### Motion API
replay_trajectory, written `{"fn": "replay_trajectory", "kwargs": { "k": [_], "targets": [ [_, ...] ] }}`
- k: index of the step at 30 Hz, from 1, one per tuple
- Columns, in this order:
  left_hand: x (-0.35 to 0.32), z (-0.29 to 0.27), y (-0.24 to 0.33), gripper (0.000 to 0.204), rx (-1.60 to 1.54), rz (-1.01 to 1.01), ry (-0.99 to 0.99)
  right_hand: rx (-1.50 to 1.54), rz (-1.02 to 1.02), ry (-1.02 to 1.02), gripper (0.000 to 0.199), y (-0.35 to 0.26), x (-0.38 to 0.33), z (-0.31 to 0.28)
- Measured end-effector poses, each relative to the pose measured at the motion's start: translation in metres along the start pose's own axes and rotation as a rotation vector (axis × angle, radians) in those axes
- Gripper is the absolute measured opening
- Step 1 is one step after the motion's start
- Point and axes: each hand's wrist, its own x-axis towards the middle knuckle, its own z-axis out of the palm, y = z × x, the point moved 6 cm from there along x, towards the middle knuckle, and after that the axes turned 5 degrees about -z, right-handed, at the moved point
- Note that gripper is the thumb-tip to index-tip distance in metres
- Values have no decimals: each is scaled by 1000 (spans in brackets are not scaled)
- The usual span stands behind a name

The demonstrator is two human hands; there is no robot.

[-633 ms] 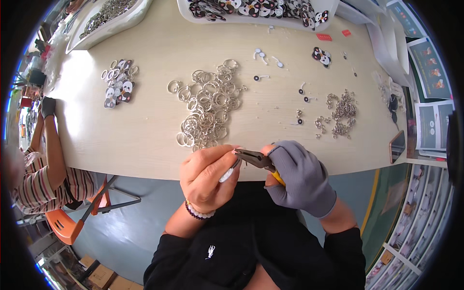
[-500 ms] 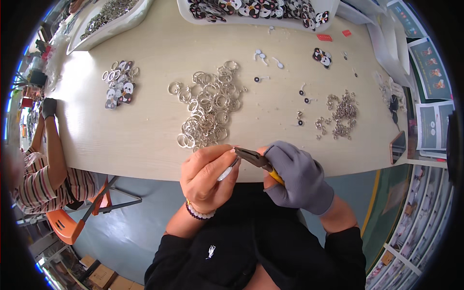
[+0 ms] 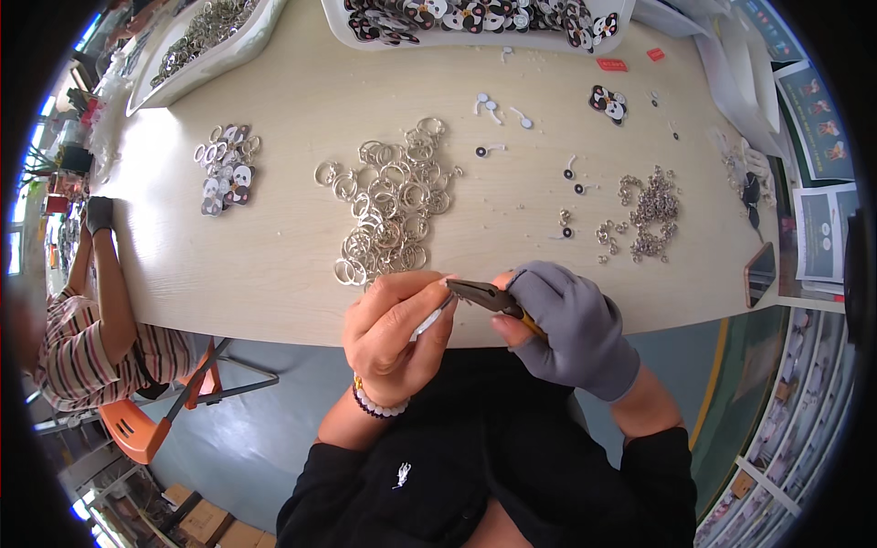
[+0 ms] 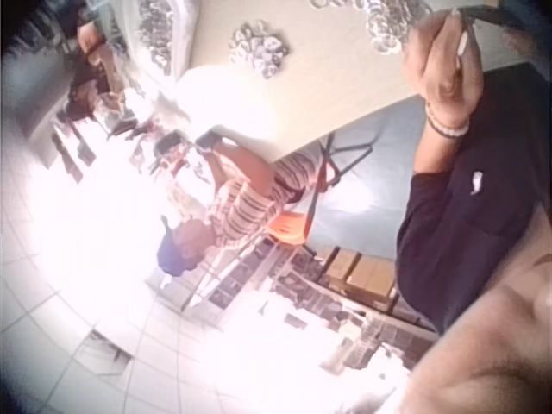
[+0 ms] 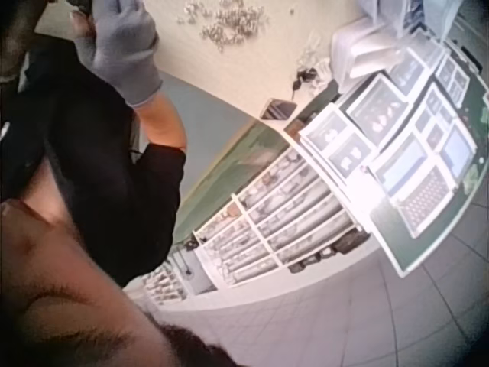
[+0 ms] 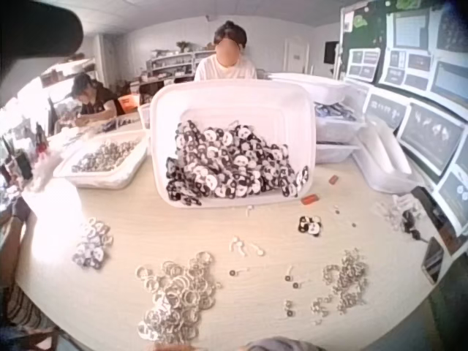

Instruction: The person assembles keychains by attaching panda charms and metal rings together using pliers.

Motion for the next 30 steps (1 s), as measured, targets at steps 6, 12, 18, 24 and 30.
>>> {"fn": "replay_trajectory", "kwargs": {
  "k": [6,12,18,24,30],
  "targets": [
    [5,-1,1,14,-24,-98,-60,276,118,175,24,26,-17,-31],
    [53,-94,-37,27,599,-95,136,-146,447,242,23,60,-46,-70],
    [100,-117,-48,46,1292,-36,-93,-330,464,130,18,68,-46,-68],
    [136,36,-19,40,877,216,-498,-425,524,-51,23,66,-54,-61],
    [145,167,-29,40,500,170,-798,-617,422,-172,23,63,-48,-52]
  ]
}}
